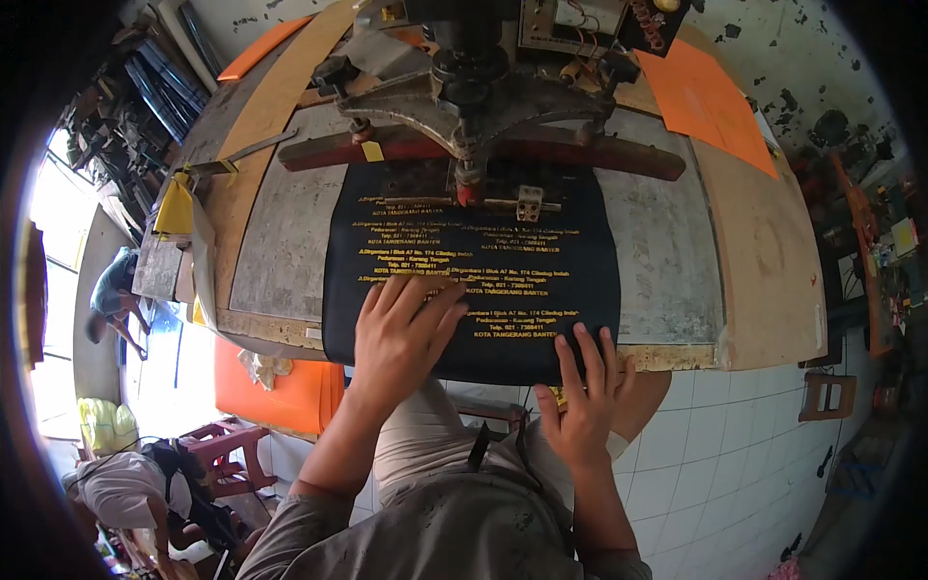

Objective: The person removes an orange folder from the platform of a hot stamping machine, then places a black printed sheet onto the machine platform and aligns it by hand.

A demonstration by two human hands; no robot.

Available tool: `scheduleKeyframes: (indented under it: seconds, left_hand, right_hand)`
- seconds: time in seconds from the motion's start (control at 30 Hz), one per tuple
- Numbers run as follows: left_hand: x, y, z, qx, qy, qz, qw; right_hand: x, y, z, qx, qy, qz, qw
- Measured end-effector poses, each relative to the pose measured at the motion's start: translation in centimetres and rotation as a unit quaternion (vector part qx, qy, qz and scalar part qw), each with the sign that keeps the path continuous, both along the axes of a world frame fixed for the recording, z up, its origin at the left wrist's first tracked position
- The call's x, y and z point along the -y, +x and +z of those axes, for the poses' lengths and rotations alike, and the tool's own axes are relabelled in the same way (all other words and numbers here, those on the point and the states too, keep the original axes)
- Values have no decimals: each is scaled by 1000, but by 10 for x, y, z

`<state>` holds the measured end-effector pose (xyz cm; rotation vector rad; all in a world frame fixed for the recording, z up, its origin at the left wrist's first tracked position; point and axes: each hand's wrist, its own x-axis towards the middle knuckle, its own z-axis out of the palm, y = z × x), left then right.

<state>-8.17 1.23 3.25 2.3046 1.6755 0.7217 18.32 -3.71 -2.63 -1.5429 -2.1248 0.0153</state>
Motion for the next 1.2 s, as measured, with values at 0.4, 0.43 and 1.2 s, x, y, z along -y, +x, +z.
scheduleKeyframes:
  seconds: [0.4, 0.43, 1.2]
  left_hand:
    - [45, -1, -18, -38, 39, 65, 996]
    - [44, -2, -17, -34, 39, 62, 997]
    - [114, 18, -38, 191, 57, -57, 978]
  right_hand:
    - [-15, -23, 30, 28, -12, -11, 999]
    - [-15, -23, 30, 30, -10, -11, 999]
    - [35, -43, 8, -233, 7, 251, 940]
